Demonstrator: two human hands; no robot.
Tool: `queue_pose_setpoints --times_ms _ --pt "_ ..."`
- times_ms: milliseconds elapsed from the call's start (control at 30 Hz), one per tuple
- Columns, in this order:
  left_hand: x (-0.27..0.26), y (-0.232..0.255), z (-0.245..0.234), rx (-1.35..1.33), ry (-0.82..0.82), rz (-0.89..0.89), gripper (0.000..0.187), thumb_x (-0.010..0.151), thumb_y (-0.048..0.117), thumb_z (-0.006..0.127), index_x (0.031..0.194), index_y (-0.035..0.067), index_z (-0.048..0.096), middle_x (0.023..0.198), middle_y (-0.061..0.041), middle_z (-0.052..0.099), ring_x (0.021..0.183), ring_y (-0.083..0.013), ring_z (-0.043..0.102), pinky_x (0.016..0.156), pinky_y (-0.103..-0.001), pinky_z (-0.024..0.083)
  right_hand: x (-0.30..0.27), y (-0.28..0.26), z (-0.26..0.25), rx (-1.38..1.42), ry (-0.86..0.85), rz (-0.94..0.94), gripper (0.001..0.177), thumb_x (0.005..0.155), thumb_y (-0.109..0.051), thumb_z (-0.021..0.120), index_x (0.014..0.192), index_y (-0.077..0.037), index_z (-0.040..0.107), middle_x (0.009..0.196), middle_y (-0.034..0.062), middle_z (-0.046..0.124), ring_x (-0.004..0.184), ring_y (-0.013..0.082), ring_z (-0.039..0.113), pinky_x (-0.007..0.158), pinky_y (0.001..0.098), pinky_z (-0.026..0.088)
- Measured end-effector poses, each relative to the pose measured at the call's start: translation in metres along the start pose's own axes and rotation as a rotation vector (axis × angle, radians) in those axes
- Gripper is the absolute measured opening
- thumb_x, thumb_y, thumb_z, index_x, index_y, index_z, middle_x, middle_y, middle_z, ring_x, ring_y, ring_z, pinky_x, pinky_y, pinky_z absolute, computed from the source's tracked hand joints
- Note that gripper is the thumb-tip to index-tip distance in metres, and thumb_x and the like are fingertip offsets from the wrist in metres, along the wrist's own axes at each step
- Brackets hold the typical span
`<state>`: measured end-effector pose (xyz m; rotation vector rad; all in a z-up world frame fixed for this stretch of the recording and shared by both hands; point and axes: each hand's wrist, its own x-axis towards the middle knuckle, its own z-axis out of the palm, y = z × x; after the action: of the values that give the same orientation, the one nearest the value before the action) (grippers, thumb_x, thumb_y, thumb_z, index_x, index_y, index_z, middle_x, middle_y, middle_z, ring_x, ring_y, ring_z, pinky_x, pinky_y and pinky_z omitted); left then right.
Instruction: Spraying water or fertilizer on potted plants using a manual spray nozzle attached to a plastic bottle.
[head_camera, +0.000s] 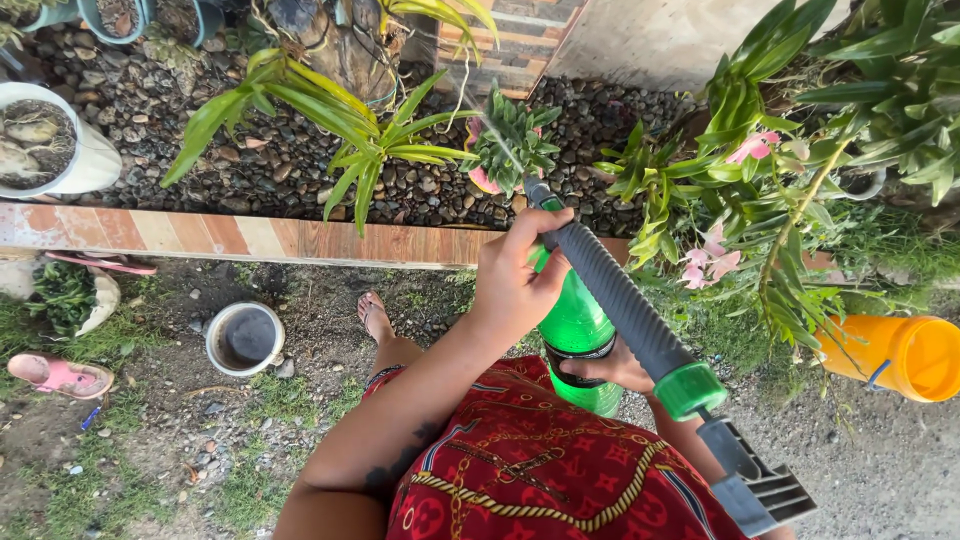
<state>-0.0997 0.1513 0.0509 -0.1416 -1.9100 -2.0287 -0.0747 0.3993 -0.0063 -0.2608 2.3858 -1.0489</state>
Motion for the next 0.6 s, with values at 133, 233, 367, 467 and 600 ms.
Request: queue_pose_setpoints --times_ms 133,233,367,467,600 --pt "0.002 0.006 0.0 -0.02 0.003 0.042 0.032 0.095 -0.001 0.073 0.124 0.003 0.062 0.092 -0.007 0.075 0.076 -0.0107 0.072 0.066 -0.024 0.055 0.001 -0.003 0.0 -0.008 0.019 -0.024 0.122 0.053 -0.056 0.094 0.145 0.003 0.039 0.137 0.0195 0.057 0.129 0.031 0.057 0.112 0.0432 0.043" --pt "0.006 0.013 0.001 -0.019 0.02 0.152 0.032 0.097 -0.001 0.072 0.126 0.004 0.06 0.107 -0.01 0.075 0.093 -0.0167 0.075 0.079 -0.027 0.059 0.002 -0.002 -0.001 0.036 0.049 -0.105 0.125 0.054 -0.056 0.094 0.147 0.004 0.036 0.138 0.0199 0.056 0.13 0.0321 0.055 0.113 0.0433 0.041" --pt "0.013 0.025 0.001 0.028 0.014 0.211 0.034 0.095 0.0 0.073 0.126 0.006 0.061 0.116 -0.011 0.075 0.1 -0.0207 0.078 0.084 -0.029 0.062 0.003 -0.016 -0.008 0.073 0.087 -0.152 0.125 0.054 -0.051 0.095 0.148 0.003 0.035 0.139 0.0173 0.054 0.131 0.0308 0.054 0.113 0.0436 0.043" --pt "0.018 0.033 0.002 0.038 0.003 0.226 0.035 0.094 0.0 0.074 0.127 0.006 0.062 0.117 -0.011 0.074 0.101 -0.0219 0.078 0.086 -0.03 0.062 0.0 -0.042 -0.017 0.174 0.084 -0.149 0.121 0.054 -0.045 0.096 0.149 0.001 0.037 0.14 0.0149 0.056 0.131 0.0291 0.055 0.114 0.0441 0.043" --pt "0.024 0.036 0.008 0.021 -0.006 0.265 0.036 0.094 -0.001 0.073 0.127 0.006 0.061 0.122 -0.011 0.073 0.107 -0.0256 0.077 0.091 -0.032 0.063 -0.004 -0.074 -0.028 0.213 0.121 -0.17 0.118 0.054 -0.038 0.097 0.15 -0.001 0.039 0.143 0.0136 0.056 0.133 0.0279 0.056 0.115 0.0445 0.042"
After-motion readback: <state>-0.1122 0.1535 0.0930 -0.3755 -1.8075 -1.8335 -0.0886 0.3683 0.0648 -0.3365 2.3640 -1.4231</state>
